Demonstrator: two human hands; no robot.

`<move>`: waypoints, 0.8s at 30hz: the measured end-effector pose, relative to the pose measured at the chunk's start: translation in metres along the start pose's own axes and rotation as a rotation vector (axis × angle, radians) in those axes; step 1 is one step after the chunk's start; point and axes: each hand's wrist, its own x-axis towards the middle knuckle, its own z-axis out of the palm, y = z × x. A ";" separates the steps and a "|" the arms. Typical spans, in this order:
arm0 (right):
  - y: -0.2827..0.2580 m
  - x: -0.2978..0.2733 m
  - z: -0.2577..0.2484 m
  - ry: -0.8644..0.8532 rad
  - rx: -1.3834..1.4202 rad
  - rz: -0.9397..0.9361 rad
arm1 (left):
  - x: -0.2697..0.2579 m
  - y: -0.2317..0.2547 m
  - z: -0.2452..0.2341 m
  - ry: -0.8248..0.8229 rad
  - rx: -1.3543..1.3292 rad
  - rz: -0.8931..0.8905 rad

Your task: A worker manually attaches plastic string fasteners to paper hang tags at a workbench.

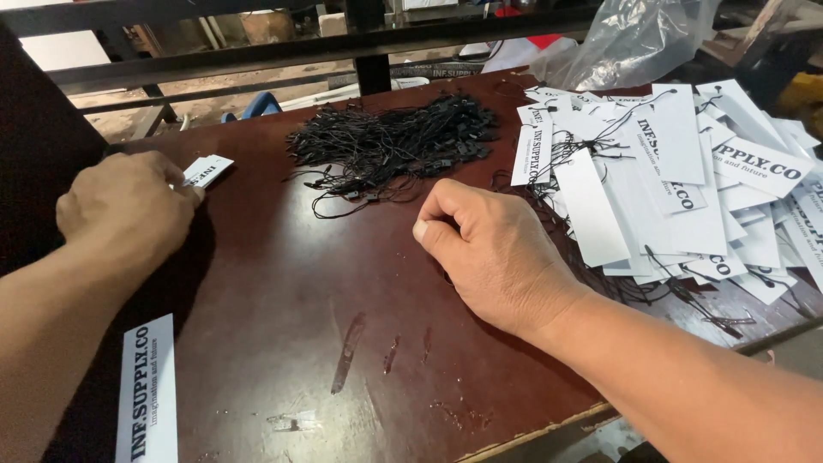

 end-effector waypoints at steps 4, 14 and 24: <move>-0.002 0.000 0.000 0.002 -0.022 0.003 | -0.006 -0.004 -0.004 0.030 -0.191 -0.003; -0.004 -0.001 -0.001 0.002 -0.043 0.053 | 0.004 -0.016 0.012 0.268 -0.169 0.218; -0.003 -0.001 0.000 0.004 -0.047 0.022 | 0.005 -0.024 0.013 0.260 0.163 0.218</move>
